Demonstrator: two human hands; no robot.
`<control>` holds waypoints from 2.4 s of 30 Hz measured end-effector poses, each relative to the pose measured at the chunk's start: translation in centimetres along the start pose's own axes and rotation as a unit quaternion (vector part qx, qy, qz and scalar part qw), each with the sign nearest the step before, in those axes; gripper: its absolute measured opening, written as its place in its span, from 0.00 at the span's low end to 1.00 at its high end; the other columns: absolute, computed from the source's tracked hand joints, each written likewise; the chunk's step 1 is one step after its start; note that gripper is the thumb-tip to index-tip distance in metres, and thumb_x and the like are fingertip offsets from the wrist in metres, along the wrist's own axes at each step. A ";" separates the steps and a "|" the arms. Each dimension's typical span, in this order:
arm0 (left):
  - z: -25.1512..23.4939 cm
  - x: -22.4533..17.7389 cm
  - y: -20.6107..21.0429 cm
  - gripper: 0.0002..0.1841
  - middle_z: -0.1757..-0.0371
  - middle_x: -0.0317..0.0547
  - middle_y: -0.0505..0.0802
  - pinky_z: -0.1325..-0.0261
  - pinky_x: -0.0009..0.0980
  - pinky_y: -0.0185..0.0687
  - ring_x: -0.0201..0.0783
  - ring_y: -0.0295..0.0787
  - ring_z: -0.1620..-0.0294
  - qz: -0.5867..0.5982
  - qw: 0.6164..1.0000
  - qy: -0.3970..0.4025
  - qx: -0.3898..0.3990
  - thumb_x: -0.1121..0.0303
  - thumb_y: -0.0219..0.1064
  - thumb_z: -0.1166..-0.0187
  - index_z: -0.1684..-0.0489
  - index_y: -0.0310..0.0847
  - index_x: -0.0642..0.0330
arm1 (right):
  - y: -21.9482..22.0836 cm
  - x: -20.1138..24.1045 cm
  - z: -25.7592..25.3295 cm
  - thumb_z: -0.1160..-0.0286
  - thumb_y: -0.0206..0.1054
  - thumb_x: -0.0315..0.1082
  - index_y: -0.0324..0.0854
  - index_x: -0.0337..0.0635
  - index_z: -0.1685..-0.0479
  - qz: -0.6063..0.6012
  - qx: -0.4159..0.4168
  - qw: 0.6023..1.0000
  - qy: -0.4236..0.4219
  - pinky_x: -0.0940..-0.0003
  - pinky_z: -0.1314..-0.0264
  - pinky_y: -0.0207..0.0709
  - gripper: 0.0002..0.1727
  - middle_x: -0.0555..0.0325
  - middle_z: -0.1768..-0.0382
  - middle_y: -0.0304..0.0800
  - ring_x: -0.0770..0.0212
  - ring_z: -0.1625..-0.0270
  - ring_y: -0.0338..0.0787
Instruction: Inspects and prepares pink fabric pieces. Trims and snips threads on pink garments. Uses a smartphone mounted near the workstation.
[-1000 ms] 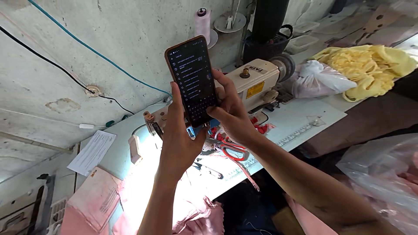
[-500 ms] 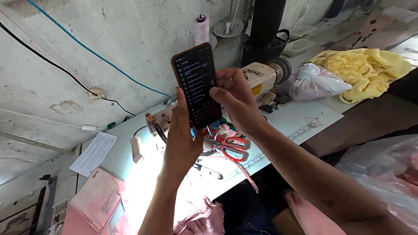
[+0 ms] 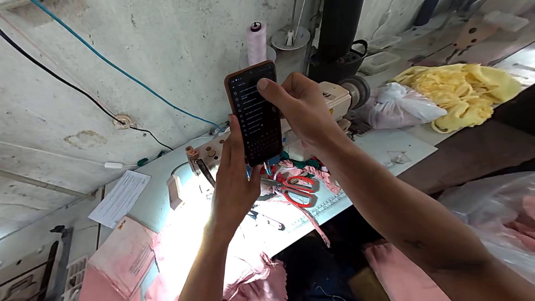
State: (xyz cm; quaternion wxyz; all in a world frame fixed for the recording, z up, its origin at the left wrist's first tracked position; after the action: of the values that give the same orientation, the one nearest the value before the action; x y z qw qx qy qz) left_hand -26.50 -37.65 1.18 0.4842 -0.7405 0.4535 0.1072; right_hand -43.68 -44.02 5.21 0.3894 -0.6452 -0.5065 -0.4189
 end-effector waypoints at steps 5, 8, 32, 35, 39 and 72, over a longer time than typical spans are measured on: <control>0.0 -0.1 0.0 0.60 0.12 0.50 0.64 0.44 0.36 0.94 0.36 0.89 0.35 -0.009 1.000 0.003 -0.001 0.76 0.77 0.30 0.01 0.29 0.39 | -0.1 0.0 -0.3 0.27 0.72 0.61 0.72 0.48 0.68 0.017 -0.004 1.000 -0.003 0.71 0.70 0.80 0.27 0.63 0.76 0.80 0.69 0.75 0.83; 0.0 0.0 0.0 0.62 0.11 0.50 0.63 0.44 0.36 0.94 0.37 0.89 0.34 0.000 1.000 -0.001 -0.001 0.77 0.77 0.32 0.01 0.29 0.38 | 0.0 0.4 0.0 0.17 0.65 0.58 0.73 0.46 0.67 -0.018 0.012 1.000 -0.022 0.72 0.66 0.81 0.23 0.62 0.73 0.82 0.70 0.71 0.84; -1.0 1.2 -0.5 0.65 0.09 0.49 0.61 0.40 0.39 0.92 0.39 0.85 0.30 0.033 0.999 -0.025 -0.026 0.79 0.77 0.36 0.01 0.25 0.39 | 3.0 -1.0 2.0 0.09 0.44 0.51 0.67 0.45 0.37 -0.225 0.083 0.969 -0.065 0.59 0.39 0.84 0.21 0.55 0.47 0.81 0.62 0.42 0.86; -0.9 1.0 -0.7 0.65 0.08 0.48 0.60 0.39 0.40 0.91 0.39 0.83 0.27 0.035 0.999 -0.024 -0.027 0.79 0.77 0.35 0.01 0.25 0.38 | 3.0 -1.0 1.9 0.09 0.43 0.51 0.67 0.44 0.37 -0.223 0.081 0.969 -0.073 0.59 0.37 0.83 0.21 0.56 0.47 0.81 0.62 0.41 0.85; -0.9 1.0 -0.8 0.64 0.08 0.49 0.60 0.37 0.40 0.90 0.40 0.83 0.26 0.033 0.999 -0.021 -0.031 0.78 0.76 0.34 0.01 0.25 0.37 | 3.1 -1.1 1.7 0.10 0.43 0.50 0.67 0.45 0.39 -0.224 0.075 0.968 -0.080 0.60 0.38 0.83 0.20 0.57 0.48 0.81 0.63 0.43 0.85; -0.4 0.8 -0.4 0.58 0.11 0.53 0.67 0.27 0.39 0.83 0.39 0.79 0.23 -0.005 0.999 -0.022 -0.025 0.71 0.74 0.29 0.01 0.29 0.46 | 3.1 -2.2 1.6 0.12 0.48 0.47 0.64 0.44 0.37 -0.214 0.083 0.970 -0.075 0.61 0.41 0.86 0.18 0.57 0.48 0.80 0.64 0.44 0.87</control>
State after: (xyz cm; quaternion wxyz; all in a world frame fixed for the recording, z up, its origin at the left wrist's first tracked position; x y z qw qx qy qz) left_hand -25.84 -38.43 1.13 0.4762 -0.7521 0.4359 0.1322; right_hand -40.67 -43.83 2.38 0.3036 -0.5170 -0.6934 -0.3997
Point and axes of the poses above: each hand's wrist, its own z-axis away from the middle knuckle, its own y-axis out of the palm, x = y × z, the point moved 8 cm from there along -z, towards the middle knuckle
